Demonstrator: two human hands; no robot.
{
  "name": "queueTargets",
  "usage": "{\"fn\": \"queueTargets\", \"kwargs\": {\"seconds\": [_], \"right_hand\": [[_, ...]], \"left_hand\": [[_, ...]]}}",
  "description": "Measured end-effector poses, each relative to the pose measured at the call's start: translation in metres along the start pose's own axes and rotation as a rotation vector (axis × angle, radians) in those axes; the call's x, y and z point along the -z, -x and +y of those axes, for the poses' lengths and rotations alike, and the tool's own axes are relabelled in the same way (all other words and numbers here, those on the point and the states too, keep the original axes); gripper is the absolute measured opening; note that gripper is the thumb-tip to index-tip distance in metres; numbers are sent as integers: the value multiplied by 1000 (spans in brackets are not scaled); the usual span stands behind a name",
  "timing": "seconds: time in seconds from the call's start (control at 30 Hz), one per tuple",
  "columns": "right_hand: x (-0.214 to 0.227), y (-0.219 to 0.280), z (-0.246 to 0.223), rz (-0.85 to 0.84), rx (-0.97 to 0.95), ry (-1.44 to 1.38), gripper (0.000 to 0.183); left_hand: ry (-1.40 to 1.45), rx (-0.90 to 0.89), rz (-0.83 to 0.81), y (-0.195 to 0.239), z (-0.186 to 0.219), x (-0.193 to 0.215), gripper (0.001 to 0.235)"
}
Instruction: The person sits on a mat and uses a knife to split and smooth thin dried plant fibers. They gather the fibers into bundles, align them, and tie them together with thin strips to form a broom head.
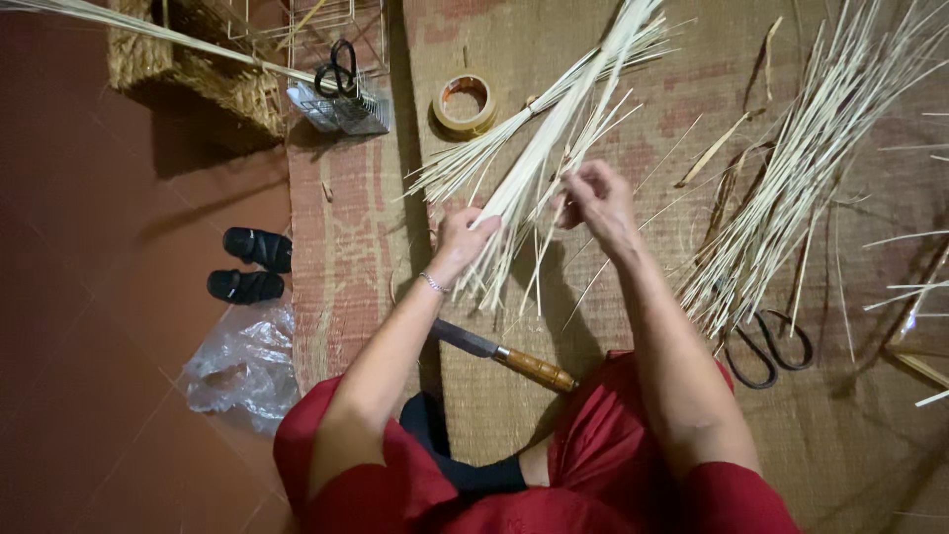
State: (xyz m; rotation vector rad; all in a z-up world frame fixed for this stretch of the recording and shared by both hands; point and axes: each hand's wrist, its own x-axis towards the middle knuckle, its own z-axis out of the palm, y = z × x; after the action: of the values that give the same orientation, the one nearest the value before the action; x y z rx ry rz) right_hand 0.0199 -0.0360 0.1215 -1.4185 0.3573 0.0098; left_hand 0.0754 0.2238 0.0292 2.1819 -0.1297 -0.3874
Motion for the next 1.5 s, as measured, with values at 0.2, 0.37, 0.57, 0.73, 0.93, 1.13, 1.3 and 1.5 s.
{"fn": "queueTargets", "kwargs": {"seconds": [0.2,0.37,0.57,0.73,0.93,1.13,1.3,1.5], "right_hand": [[45,11,-21,108,215,-201,17],[47,14,-33,27,221,-537,15],[44,22,-29,34,260,-577,9],[32,34,-31,4,316,-568,8],[-9,57,-52,2,358,-428,9],[-23,77,-43,-23,433,-301,12],[-13,79,-49,-67,483,-247,14],[38,107,-80,295,628,-322,18]], "left_hand": [[12,-320,151,39,22,47,24],[0,-101,48,99,34,59,24],[-300,-519,-34,133,39,64,27],[-745,-334,-270,119,90,90,41],[133,-540,38,94,172,56,23],[-129,-930,388,80,244,31,32],[337,-754,-17,50,229,14,18],[412,-471,-132,39,214,12,24]]}}
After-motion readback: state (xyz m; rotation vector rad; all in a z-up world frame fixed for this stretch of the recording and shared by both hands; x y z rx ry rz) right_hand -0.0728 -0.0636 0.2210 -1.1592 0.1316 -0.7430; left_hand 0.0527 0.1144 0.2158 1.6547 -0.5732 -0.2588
